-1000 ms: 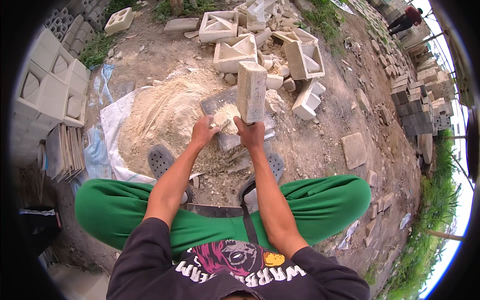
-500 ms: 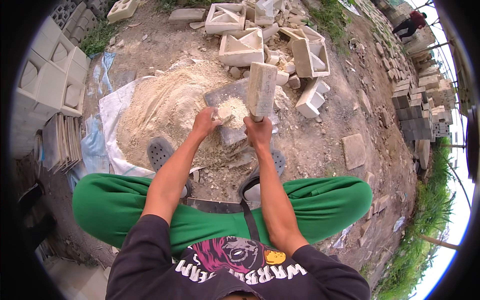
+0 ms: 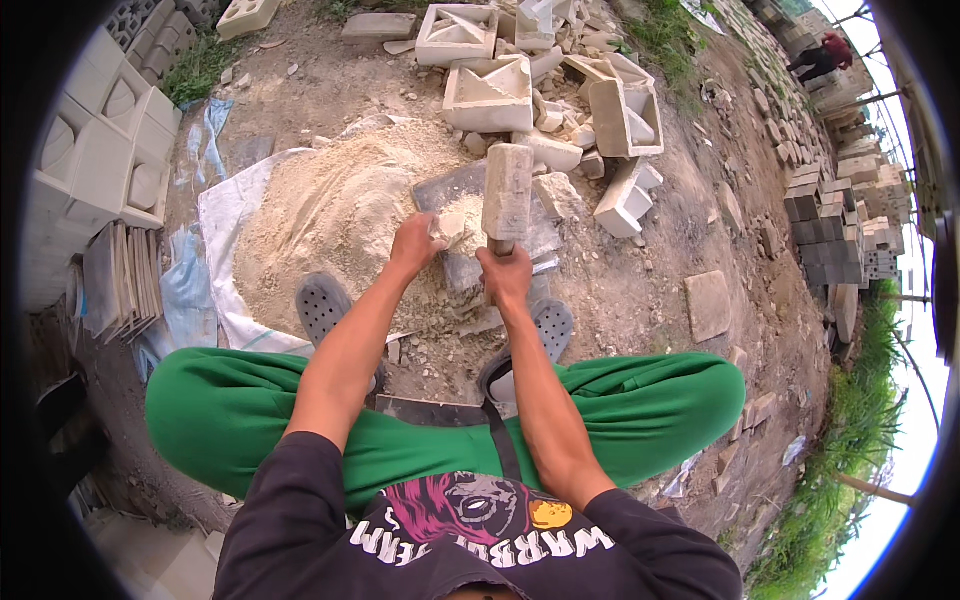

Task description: The person breaks a concrete block into smaller pieces by hitting it with another concrete block while sitting on the ground.

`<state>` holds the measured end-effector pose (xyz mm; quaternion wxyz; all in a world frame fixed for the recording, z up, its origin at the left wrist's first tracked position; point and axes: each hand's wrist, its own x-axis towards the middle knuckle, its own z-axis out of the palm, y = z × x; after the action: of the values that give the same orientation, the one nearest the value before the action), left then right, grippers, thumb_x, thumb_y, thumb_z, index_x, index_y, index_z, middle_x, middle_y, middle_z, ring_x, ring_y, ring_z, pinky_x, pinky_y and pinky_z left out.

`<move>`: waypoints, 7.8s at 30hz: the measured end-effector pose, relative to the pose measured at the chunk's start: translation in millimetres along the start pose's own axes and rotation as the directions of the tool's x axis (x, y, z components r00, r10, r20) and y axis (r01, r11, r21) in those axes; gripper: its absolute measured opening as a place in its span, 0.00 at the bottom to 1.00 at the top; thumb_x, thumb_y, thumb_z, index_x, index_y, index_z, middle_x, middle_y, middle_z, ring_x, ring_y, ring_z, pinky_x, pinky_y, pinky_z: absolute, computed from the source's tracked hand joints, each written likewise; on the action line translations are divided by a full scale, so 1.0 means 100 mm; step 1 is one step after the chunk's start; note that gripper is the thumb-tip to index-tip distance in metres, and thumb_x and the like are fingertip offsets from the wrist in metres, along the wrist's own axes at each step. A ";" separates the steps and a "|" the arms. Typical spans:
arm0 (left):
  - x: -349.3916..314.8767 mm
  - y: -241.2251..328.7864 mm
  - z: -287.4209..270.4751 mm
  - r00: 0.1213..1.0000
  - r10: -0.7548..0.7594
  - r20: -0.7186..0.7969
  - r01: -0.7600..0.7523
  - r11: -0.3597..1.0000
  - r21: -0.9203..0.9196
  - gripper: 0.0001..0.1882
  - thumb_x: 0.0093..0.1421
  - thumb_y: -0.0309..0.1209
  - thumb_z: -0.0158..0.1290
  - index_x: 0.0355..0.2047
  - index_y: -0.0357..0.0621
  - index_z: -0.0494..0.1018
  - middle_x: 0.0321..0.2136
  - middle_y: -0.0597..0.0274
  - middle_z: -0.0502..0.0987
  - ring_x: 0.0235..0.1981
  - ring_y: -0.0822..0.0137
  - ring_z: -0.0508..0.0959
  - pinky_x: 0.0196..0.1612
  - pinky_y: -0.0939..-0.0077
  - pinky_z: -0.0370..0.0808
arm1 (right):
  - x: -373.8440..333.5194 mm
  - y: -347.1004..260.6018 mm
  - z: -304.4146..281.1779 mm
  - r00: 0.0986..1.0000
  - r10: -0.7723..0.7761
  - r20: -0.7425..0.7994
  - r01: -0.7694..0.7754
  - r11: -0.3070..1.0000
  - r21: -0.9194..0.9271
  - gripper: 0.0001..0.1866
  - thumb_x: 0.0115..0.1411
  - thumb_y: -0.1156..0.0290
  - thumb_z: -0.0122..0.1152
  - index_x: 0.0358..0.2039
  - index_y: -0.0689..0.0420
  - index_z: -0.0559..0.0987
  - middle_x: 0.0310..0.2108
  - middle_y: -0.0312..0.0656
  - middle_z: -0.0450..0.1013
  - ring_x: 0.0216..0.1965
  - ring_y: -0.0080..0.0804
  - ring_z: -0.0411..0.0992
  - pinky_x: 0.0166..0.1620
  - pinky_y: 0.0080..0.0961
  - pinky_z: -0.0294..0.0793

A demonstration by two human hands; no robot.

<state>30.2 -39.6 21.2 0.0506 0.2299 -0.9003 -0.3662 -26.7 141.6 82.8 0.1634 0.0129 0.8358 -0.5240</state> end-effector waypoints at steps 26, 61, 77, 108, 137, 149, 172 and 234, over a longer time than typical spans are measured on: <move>0.06 0.15 0.01 1.000 0.011 0.014 -0.011 1.000 0.011 0.23 0.46 0.31 0.70 0.41 0.39 0.75 0.38 0.46 0.78 0.43 0.46 0.78 0.48 0.57 0.75 | 0.08 0.50 0.10 0.997 -0.070 0.031 0.076 0.893 -0.444 0.16 0.48 0.64 0.67 0.28 0.67 0.80 0.19 0.48 0.77 0.17 0.36 0.75 0.26 0.35 0.75; 0.04 0.08 0.00 0.999 -0.041 0.009 0.040 0.999 0.031 0.25 0.45 0.33 0.70 0.43 0.40 0.75 0.38 0.47 0.78 0.44 0.46 0.77 0.49 0.56 0.74 | 0.08 0.45 0.07 0.991 0.081 0.109 -0.024 0.894 -0.447 0.16 0.48 0.65 0.64 0.28 0.68 0.82 0.19 0.49 0.78 0.21 0.40 0.80 0.30 0.35 0.78; 0.07 0.08 0.01 0.999 -0.044 0.011 0.044 0.999 0.000 0.24 0.46 0.32 0.69 0.43 0.41 0.75 0.40 0.46 0.78 0.45 0.46 0.78 0.50 0.57 0.74 | 0.14 0.53 0.11 0.995 -0.046 0.087 0.087 0.823 -0.562 0.19 0.47 0.62 0.66 0.26 0.70 0.80 0.18 0.50 0.77 0.18 0.38 0.76 0.28 0.34 0.77; 0.08 0.11 -0.01 0.997 0.046 -0.069 -0.051 0.995 -0.080 0.28 0.45 0.34 0.71 0.47 0.43 0.77 0.43 0.50 0.80 0.45 0.53 0.81 0.50 0.62 0.75 | 0.19 -0.22 -0.39 0.979 0.168 0.114 -0.169 0.986 -0.002 0.16 0.46 0.67 0.69 0.24 0.70 0.79 0.19 0.44 0.76 0.16 0.32 0.76 0.22 0.30 0.77; 0.19 -0.29 0.19 0.978 -0.201 0.049 0.206 0.923 -0.324 0.35 0.49 0.35 0.70 0.57 0.41 0.74 0.36 0.53 0.79 0.39 0.63 0.81 0.44 0.70 0.76 | 0.21 0.53 -0.08 0.989 0.123 0.085 -0.073 0.893 -0.443 0.19 0.44 0.62 0.68 0.32 0.65 0.82 0.24 0.51 0.80 0.23 0.40 0.79 0.31 0.34 0.79; 0.02 0.12 0.07 0.985 0.142 -0.099 -0.135 0.988 0.070 0.28 0.45 0.38 0.68 0.50 0.57 0.79 0.54 0.56 0.71 0.58 0.53 0.68 0.59 0.56 0.67 | 0.16 -0.04 -0.28 0.996 -0.086 0.035 0.089 0.991 -0.095 0.18 0.46 0.63 0.69 0.30 0.66 0.79 0.22 0.48 0.78 0.23 0.36 0.78 0.29 0.33 0.76; -0.07 0.28 0.25 0.935 0.307 -0.178 -0.251 0.927 0.280 0.14 0.54 0.37 0.63 0.41 0.52 0.80 0.50 0.59 0.75 0.56 0.57 0.71 0.55 0.58 0.67 | 0.07 -0.29 -0.44 0.989 0.092 0.119 -0.094 0.995 0.016 0.21 0.45 0.61 0.68 0.32 0.67 0.79 0.22 0.46 0.78 0.19 0.32 0.77 0.26 0.30 0.76; 0.10 0.24 0.30 0.976 0.183 -0.118 -0.157 0.967 0.201 0.08 0.58 0.38 0.61 0.38 0.59 0.85 0.45 0.65 0.76 0.51 0.61 0.72 0.52 0.60 0.68 | 0.29 0.65 -0.06 0.991 0.119 0.057 -0.097 0.950 -0.296 0.17 0.47 0.63 0.68 0.28 0.66 0.81 0.18 0.45 0.77 0.19 0.33 0.78 0.25 0.31 0.77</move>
<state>4.9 -9.9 15.4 0.1209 0.1798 -0.9421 -0.2560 -43.3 171.9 20.2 0.2229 0.0150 0.8955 -0.3848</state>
